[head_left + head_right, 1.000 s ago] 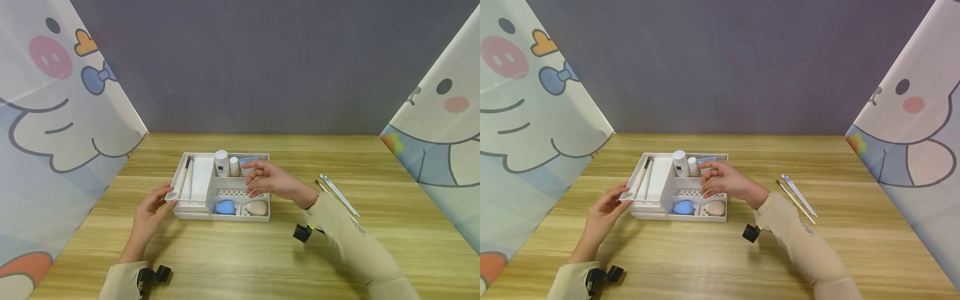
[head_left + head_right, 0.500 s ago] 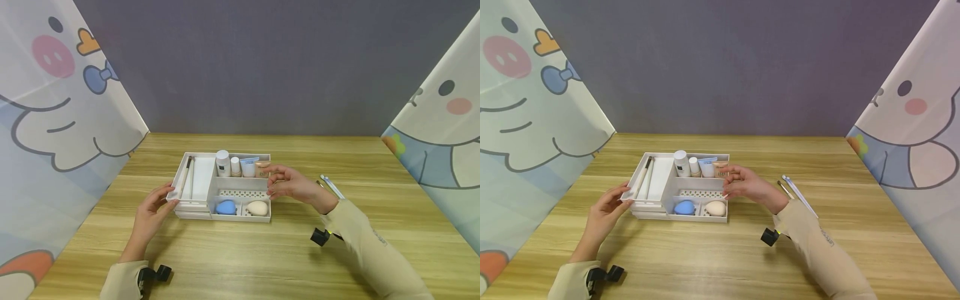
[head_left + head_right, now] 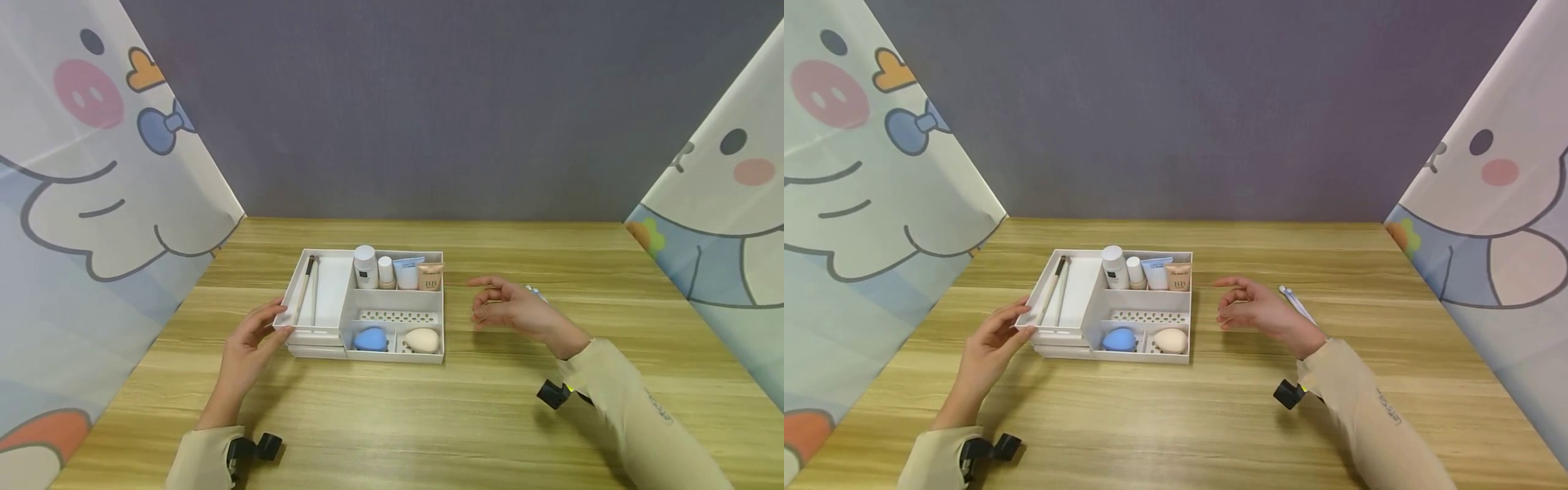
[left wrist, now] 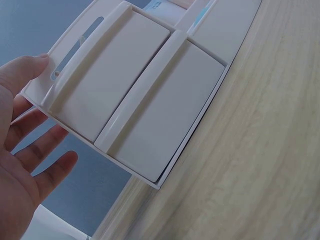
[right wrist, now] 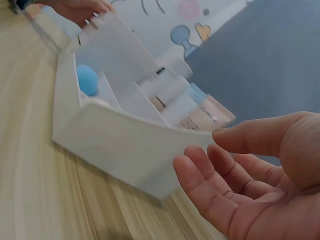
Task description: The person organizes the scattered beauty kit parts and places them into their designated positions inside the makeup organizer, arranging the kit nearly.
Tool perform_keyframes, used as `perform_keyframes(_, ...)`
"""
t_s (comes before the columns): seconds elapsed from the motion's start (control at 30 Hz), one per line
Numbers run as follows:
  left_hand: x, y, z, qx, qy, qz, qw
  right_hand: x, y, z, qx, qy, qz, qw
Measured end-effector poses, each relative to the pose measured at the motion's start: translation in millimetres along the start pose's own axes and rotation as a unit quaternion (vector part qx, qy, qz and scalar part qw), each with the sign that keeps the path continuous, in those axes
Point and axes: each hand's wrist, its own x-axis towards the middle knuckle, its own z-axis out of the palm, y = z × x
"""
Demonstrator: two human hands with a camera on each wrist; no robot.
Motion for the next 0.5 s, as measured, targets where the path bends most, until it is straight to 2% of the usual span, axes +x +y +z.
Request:
perform_keyframes(0.3, 0.5, 1.1, -0.2, 0.005, -0.002, -0.001, 1.0000, -25.2, 0.3, -25.1, -0.054, 0.015, -0.019, 0.9982)
perform_keyframes(0.5, -0.2, 1.4, 0.0, 0.005, -0.002, 0.001, 1.0000, -42.5, -4.3, -38.6, -0.127, 0.060, -0.001, 0.9901)
